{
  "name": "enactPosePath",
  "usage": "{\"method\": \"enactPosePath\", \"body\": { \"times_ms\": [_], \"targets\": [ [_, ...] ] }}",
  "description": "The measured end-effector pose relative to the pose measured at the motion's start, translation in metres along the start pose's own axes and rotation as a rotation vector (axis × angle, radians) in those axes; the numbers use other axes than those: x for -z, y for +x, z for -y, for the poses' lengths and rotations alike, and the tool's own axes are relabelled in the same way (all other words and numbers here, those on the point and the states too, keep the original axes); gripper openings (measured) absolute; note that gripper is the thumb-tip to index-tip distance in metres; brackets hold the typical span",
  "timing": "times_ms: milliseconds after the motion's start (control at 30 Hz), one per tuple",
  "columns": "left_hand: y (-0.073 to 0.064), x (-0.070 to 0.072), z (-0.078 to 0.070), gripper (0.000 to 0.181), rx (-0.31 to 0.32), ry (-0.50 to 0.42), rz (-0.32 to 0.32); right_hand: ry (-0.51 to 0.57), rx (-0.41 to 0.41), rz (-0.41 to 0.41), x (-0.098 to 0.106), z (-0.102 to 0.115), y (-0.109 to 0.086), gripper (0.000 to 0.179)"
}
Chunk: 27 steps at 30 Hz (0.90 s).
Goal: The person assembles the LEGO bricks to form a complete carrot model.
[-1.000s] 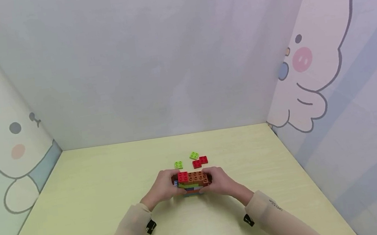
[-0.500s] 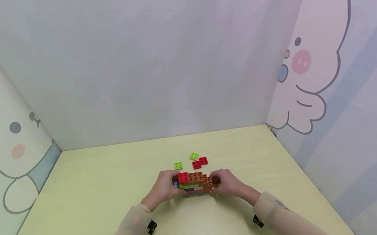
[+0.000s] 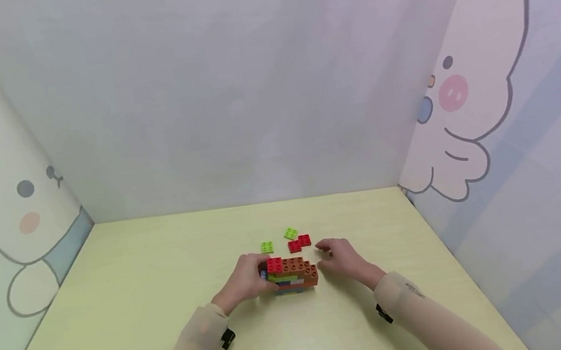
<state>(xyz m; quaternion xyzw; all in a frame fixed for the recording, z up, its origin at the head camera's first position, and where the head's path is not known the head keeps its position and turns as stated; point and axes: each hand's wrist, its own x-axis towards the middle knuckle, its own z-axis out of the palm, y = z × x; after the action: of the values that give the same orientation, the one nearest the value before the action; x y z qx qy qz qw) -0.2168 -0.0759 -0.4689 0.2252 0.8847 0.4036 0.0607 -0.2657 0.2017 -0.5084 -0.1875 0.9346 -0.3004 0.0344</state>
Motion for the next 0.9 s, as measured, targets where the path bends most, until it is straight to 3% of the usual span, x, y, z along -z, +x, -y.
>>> {"method": "enactPosePath", "body": {
  "times_ms": [200, 333, 533, 900],
  "targets": [
    [-0.002, -0.001, 0.003, 0.043, 0.012, 0.005, -0.003, -0.044, -0.053, -0.003, -0.007, -0.003, 0.025, 0.065],
    [-0.001, -0.001, 0.003, 0.042, 0.012, 0.003, -0.006, -0.044, -0.06, 0.017, -0.006, -0.001, 0.04, 0.07],
    [0.001, -0.002, 0.001, 0.041, 0.012, 0.001, -0.011, -0.054, -0.056, 0.052, -0.004, -0.001, 0.051, 0.065],
    [0.0, -0.003, 0.001, 0.04, 0.009, 0.017, -0.016, -0.08, -0.044, 0.077, -0.006, 0.0, 0.055, 0.043]
  ]
}}
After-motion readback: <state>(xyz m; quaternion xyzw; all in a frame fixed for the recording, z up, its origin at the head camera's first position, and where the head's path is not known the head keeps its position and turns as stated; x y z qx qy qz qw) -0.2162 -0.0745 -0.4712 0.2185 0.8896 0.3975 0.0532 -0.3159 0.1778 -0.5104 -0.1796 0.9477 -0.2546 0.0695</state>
